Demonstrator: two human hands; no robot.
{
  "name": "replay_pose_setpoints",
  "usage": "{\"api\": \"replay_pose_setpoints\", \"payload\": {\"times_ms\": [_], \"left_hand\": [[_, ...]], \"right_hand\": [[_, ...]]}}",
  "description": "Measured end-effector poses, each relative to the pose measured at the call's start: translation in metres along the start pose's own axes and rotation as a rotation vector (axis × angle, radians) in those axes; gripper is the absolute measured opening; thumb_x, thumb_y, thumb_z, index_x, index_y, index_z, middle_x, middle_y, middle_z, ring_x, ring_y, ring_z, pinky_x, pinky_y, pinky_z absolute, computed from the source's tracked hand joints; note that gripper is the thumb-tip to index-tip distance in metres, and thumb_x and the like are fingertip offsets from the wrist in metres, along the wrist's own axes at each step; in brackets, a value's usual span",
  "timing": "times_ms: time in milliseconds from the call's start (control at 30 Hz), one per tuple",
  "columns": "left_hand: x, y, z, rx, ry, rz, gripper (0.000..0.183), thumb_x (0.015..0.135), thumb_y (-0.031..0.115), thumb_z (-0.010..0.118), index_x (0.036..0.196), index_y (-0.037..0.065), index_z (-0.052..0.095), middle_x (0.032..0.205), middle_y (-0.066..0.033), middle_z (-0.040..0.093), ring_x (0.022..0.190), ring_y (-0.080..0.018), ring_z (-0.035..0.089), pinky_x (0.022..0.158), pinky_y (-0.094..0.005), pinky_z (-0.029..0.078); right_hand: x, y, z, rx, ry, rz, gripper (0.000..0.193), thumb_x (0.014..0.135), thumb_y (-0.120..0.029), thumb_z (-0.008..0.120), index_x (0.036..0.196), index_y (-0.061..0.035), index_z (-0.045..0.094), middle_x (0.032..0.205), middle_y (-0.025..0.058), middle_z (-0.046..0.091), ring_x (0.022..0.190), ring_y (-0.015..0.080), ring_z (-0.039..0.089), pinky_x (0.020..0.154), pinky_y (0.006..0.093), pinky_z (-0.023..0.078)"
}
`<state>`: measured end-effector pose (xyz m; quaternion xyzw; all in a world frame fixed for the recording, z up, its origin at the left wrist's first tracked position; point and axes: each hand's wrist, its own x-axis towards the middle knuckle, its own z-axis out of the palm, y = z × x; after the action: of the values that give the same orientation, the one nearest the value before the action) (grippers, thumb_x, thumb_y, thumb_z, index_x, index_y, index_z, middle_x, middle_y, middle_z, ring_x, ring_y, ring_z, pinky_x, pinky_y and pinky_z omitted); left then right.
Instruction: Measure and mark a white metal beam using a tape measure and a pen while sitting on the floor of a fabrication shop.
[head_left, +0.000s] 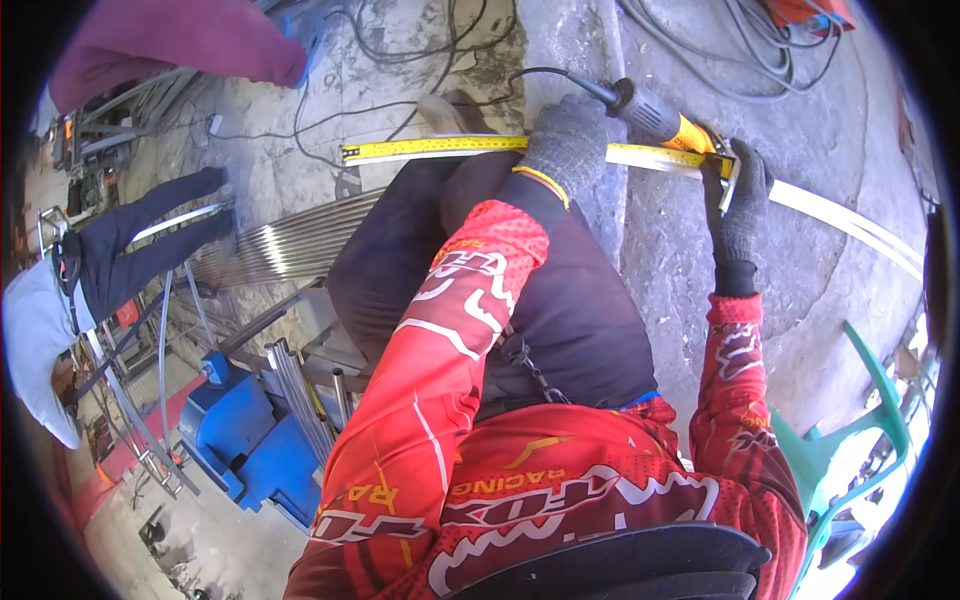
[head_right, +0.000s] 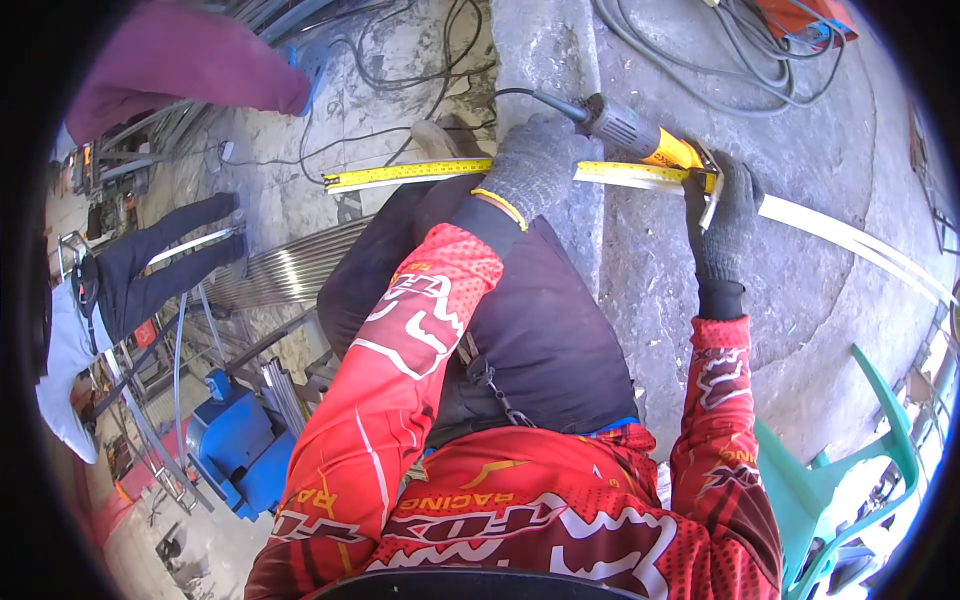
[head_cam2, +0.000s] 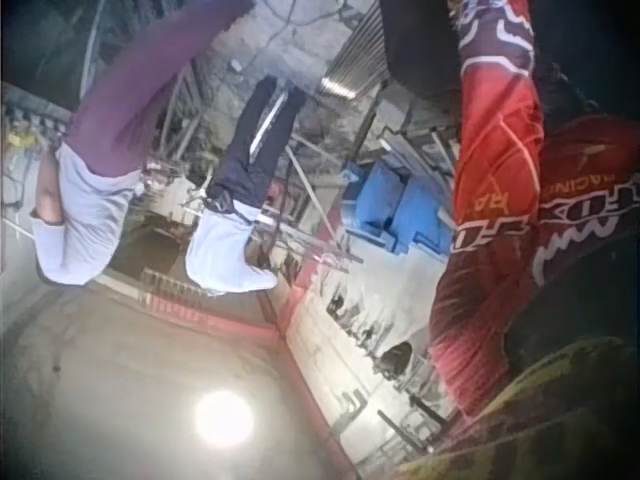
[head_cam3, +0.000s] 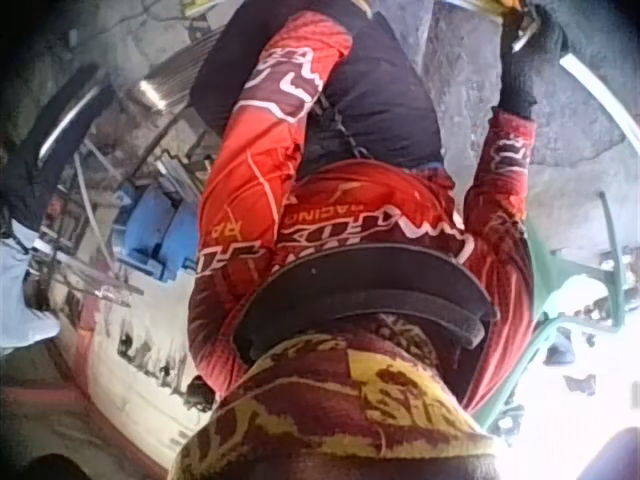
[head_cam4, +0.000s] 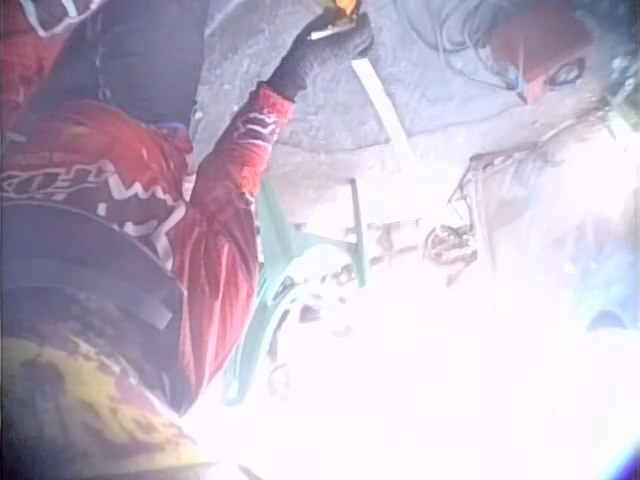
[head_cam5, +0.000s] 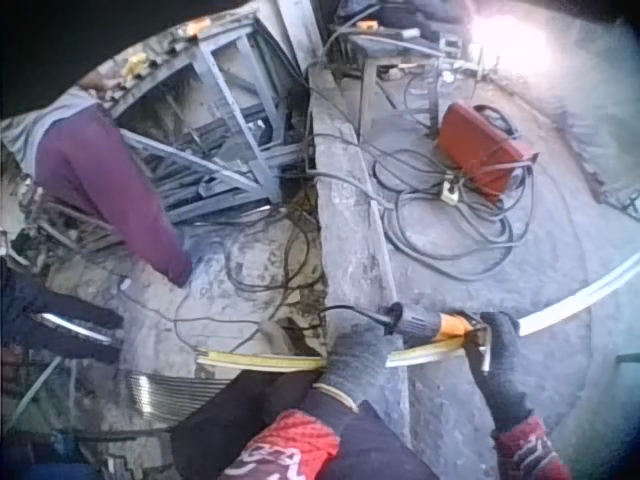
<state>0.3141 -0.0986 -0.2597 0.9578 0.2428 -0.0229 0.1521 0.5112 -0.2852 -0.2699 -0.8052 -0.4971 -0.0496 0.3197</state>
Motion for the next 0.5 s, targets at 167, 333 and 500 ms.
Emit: {"api": "replay_pose_setpoints", "payload": {"times_ms": [167,333,500], "left_hand": [[-0.002,-0.008,0.011,-0.079,0.157,0.121,0.017,0.088,0.022,0.058,0.093,0.020,0.074,0.089,-0.0090,0.067,0.090,-0.0324,0.066,0.074,-0.0502,0.051],[0.000,0.000,-0.006,-0.100,0.033,0.084,0.020,0.093,0.023,0.055,0.103,0.021,0.072,0.097,-0.0115,0.068,0.095,-0.0352,0.065,0.082,-0.0502,0.052],[0.009,0.006,-0.015,-0.021,-0.191,-0.024,0.024,0.089,0.019,0.062,0.111,0.013,0.071,0.110,-0.0142,0.062,0.107,-0.0357,0.059,0.093,-0.0495,0.048]], "right_hand": [[0.000,0.009,0.003,0.054,-0.033,0.004,0.031,0.091,-0.014,0.061,0.122,-0.0076,0.064,0.111,0.0165,0.067,0.108,0.0360,0.062,0.104,0.0469,0.037],[0.002,-0.006,0.000,-0.022,-0.051,0.026,0.030,0.083,-0.009,0.064,0.113,-0.0092,0.060,0.112,0.0121,0.069,0.108,0.0322,0.063,0.100,0.0478,0.039],[-0.001,-0.002,-0.001,-0.059,-0.003,0.029,0.033,0.080,-0.008,0.066,0.112,-0.0096,0.061,0.110,0.0127,0.069,0.107,0.0322,0.064,0.099,0.0468,0.041]]}}
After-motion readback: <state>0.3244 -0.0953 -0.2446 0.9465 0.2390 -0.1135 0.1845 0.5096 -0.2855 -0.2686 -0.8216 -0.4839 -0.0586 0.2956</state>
